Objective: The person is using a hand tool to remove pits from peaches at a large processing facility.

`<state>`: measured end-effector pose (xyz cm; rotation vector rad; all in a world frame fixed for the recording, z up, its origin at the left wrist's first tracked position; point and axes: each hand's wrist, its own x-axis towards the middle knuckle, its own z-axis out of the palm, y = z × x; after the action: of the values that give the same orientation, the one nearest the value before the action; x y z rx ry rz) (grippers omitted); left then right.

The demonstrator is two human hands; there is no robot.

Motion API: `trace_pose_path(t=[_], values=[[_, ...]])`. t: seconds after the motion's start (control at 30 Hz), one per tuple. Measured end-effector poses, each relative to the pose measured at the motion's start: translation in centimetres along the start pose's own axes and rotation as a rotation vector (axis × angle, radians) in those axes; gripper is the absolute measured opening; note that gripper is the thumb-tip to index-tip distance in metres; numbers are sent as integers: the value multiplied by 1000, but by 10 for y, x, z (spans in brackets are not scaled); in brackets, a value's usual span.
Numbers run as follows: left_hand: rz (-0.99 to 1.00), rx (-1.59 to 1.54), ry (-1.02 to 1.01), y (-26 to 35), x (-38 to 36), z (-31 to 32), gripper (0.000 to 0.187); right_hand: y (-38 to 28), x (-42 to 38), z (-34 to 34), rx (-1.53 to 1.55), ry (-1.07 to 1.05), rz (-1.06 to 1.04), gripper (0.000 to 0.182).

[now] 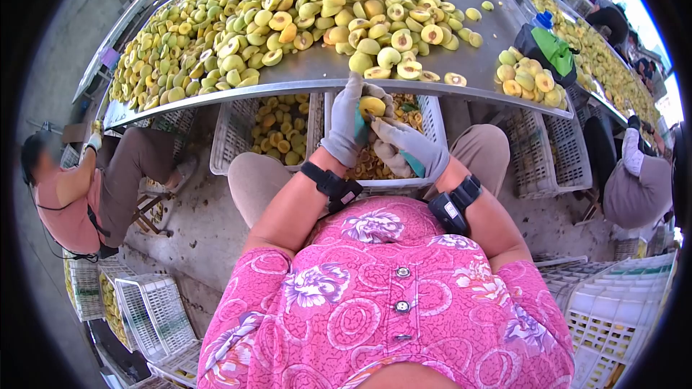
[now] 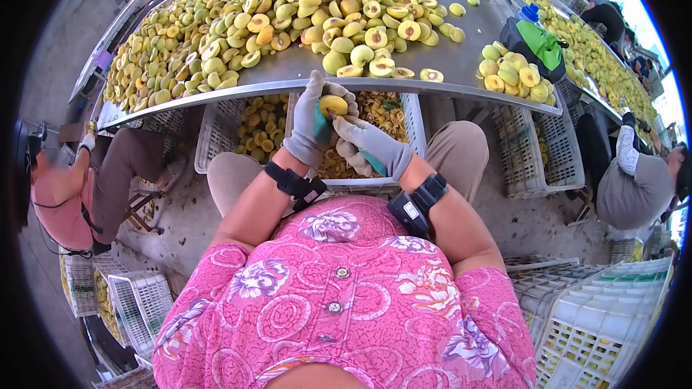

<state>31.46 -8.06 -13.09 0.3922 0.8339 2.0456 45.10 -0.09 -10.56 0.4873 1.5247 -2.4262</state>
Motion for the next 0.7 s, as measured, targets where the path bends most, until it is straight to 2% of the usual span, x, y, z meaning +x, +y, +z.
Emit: trace_pose_path(t=[0.03,0.07,0.13,0.17,0.23,0.37,0.43,0.5,0.57,0.63,0.67,0.7], values=[[-17,56,-23,2,-1,0,51,4,4,-6,191,-112,76,32],[-16,59,-25,2,-1,-2,51,8,7,-9,191,-114,72,32],[-54,108,-87,-1,-1,-9,52,19,13,-16,395,-342,83,34],[-53,110,-86,-3,-1,-11,52,26,17,-19,395,-345,83,34],[-154,-78,-119,-3,-4,-10,52,35,22,-24,570,-485,85,35],[-198,-289,-49,1,-7,-14,51,40,24,-25,612,-598,126,38],[-116,-208,63,7,-1,-32,49,42,22,-23,608,-603,151,39],[19,-50,106,28,-2,-56,42,45,25,-32,669,-634,97,38],[271,451,334,54,2,-91,31,46,22,-41,695,-600,87,38],[478,917,499,74,7,-100,21,48,24,-45,729,-525,81,38],[514,1290,572,82,11,-100,26,47,26,-46,732,-530,80,38],[513,1294,573,85,16,-88,26,47,30,-45,678,-550,70,37]])
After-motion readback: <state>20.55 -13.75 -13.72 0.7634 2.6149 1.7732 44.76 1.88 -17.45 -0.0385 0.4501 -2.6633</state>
